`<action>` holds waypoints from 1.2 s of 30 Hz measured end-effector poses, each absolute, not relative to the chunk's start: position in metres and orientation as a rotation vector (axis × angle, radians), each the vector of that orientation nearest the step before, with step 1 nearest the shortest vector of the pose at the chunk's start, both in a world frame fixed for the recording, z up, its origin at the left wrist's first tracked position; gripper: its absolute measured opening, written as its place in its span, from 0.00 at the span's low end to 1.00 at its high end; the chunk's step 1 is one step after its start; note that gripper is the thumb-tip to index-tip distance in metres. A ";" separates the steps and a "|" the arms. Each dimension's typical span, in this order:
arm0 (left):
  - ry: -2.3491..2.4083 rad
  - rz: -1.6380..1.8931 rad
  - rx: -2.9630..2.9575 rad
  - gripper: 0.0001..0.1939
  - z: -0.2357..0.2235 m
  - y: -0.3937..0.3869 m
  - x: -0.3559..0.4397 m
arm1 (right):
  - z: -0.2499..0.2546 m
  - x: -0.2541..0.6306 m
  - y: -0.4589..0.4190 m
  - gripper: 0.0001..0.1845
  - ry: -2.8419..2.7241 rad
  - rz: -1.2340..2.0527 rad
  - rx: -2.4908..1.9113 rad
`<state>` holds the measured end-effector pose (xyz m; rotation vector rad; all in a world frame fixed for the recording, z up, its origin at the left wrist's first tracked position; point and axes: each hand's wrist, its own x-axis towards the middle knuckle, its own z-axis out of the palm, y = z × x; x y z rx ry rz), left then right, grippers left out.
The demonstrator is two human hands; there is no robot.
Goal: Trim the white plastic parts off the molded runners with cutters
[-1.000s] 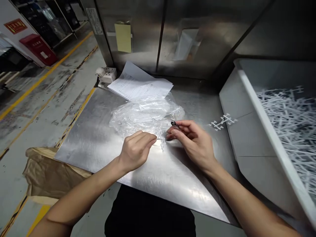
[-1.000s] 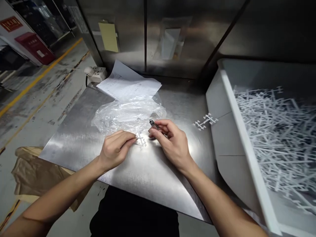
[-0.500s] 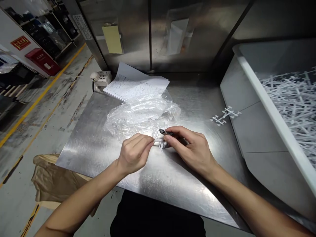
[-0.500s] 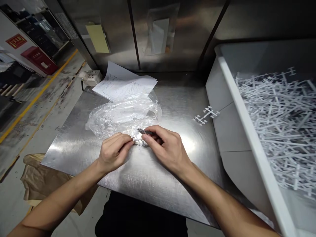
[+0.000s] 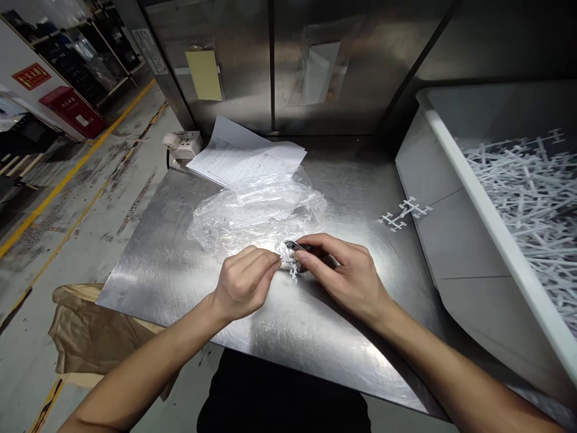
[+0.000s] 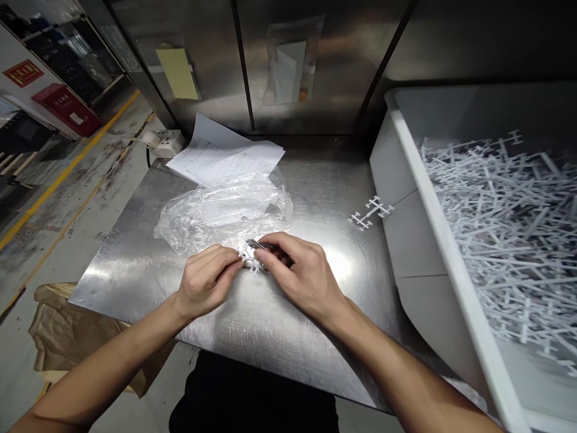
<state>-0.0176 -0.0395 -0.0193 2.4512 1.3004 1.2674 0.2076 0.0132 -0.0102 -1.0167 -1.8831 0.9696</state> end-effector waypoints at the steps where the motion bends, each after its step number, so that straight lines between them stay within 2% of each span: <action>1: 1.296 1.264 2.452 0.09 -0.020 -0.040 -0.018 | -0.009 0.207 0.013 0.08 -1.882 0.972 -1.013; 15: 1.338 1.124 2.549 0.04 -0.023 -0.040 -0.016 | -0.006 0.204 0.015 0.10 -1.894 1.097 -1.061; 21: 1.328 1.118 2.519 0.05 -0.024 -0.040 -0.016 | -0.012 0.203 0.016 0.13 -1.861 1.171 -1.108; 36: 1.358 1.136 2.526 0.06 -0.021 -0.039 -0.015 | 0.004 0.203 0.003 0.08 -1.965 1.061 -1.006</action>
